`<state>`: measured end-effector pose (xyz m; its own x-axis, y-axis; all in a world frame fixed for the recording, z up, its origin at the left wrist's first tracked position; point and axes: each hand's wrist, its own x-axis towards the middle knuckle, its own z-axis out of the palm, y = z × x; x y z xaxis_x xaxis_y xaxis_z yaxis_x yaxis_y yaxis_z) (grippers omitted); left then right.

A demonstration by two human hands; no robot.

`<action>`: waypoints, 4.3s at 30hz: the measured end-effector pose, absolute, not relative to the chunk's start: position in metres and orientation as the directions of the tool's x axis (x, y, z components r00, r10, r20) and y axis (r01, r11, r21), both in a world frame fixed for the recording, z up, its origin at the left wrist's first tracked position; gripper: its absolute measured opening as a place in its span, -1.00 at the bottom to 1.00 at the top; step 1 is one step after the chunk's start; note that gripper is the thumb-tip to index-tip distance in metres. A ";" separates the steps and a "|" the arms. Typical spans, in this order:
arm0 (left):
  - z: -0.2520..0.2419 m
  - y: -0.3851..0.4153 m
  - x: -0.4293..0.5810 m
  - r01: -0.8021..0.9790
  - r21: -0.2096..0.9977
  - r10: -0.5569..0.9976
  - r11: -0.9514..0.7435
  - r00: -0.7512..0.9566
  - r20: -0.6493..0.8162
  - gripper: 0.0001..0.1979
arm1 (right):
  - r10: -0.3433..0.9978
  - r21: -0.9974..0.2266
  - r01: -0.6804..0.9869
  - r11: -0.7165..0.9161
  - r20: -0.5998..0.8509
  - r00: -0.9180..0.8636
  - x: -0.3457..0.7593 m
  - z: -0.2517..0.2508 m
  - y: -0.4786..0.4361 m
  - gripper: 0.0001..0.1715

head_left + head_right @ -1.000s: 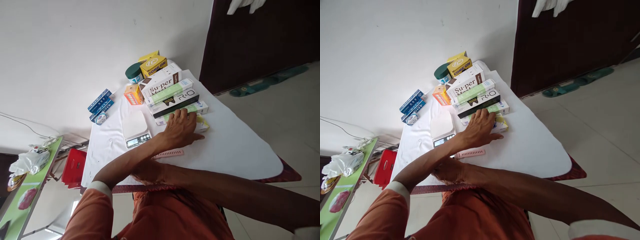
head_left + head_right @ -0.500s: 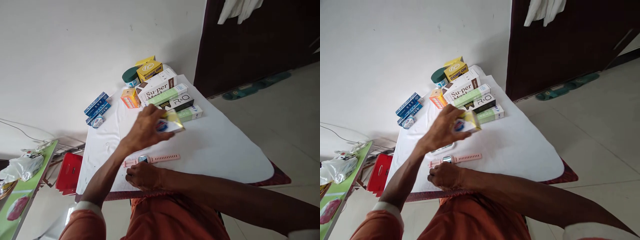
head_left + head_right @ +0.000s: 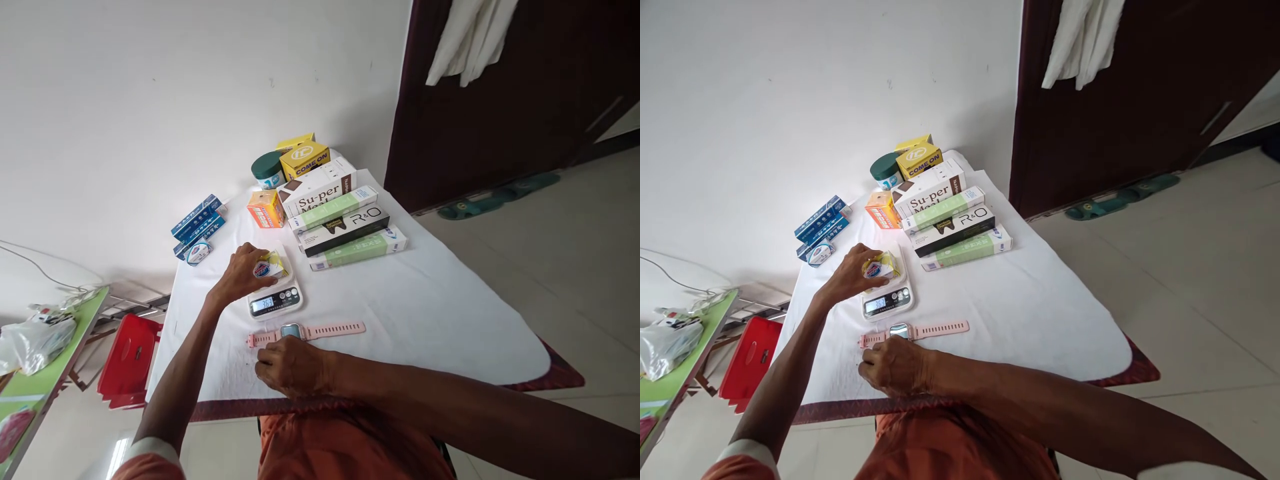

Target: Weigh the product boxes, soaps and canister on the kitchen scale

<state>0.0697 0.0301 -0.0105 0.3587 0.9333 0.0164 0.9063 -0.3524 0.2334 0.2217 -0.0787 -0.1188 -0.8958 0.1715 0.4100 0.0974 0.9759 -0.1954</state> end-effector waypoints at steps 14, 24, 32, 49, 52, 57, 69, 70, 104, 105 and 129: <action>0.012 -0.030 0.029 0.791 0.549 0.888 -0.270 -0.015 0.459 -0.43 | 0.171 -0.170 0.102 0.980 0.466 -0.868 0.220 -0.125 -0.079 -0.81; -0.001 -0.018 0.054 0.799 0.455 0.888 -0.394 0.203 0.413 -0.52 | 0.182 -0.205 0.095 0.974 0.464 -0.867 0.222 -0.124 -0.081 -0.81; -0.023 0.012 0.079 0.942 0.124 0.950 -0.311 0.311 0.025 -0.36 | 0.170 -0.242 0.080 0.967 0.382 -0.908 0.221 -0.127 -0.080 -0.86; -0.037 0.171 -0.043 0.988 0.117 0.983 0.102 -0.119 0.140 -0.46 | 0.183 -0.265 0.072 0.962 0.423 -0.888 0.222 -0.141 -0.081 -0.95; -0.051 0.192 -0.055 0.984 0.107 0.981 0.145 -0.157 0.114 -0.45 | 0.196 -0.281 0.077 0.957 0.427 -0.883 0.221 -0.144 -0.082 -0.94; -0.052 0.208 -0.067 0.987 0.089 0.988 0.137 -0.143 0.057 -0.47 | 0.203 -0.273 0.086 0.958 0.435 -0.877 0.221 -0.142 -0.084 -0.91; -0.032 0.192 0.001 0.929 0.208 0.905 -0.306 0.216 0.367 -0.49 | 0.175 -0.255 0.067 0.964 0.430 -0.886 0.222 -0.134 -0.080 -0.90; -0.026 0.189 0.010 0.914 0.207 0.888 -0.349 0.252 0.385 -0.47 | 0.171 -0.258 0.063 0.964 0.420 -0.891 0.223 -0.133 -0.079 -0.91; 0.044 0.062 0.058 0.901 0.164 0.901 -0.403 0.359 0.243 -0.48 | 0.203 -0.276 0.113 0.954 0.325 -0.924 0.223 -0.119 -0.073 -0.78; 0.041 0.056 0.060 0.898 0.157 0.900 -0.411 0.372 0.228 -0.47 | 0.203 -0.275 0.112 0.955 0.328 -0.923 0.223 -0.118 -0.073 -0.78; 0.053 0.015 0.042 0.864 0.225 0.833 -0.450 0.316 0.453 -0.32 | 0.200 -0.256 0.126 0.958 0.289 -0.936 0.223 -0.112 -0.073 -0.73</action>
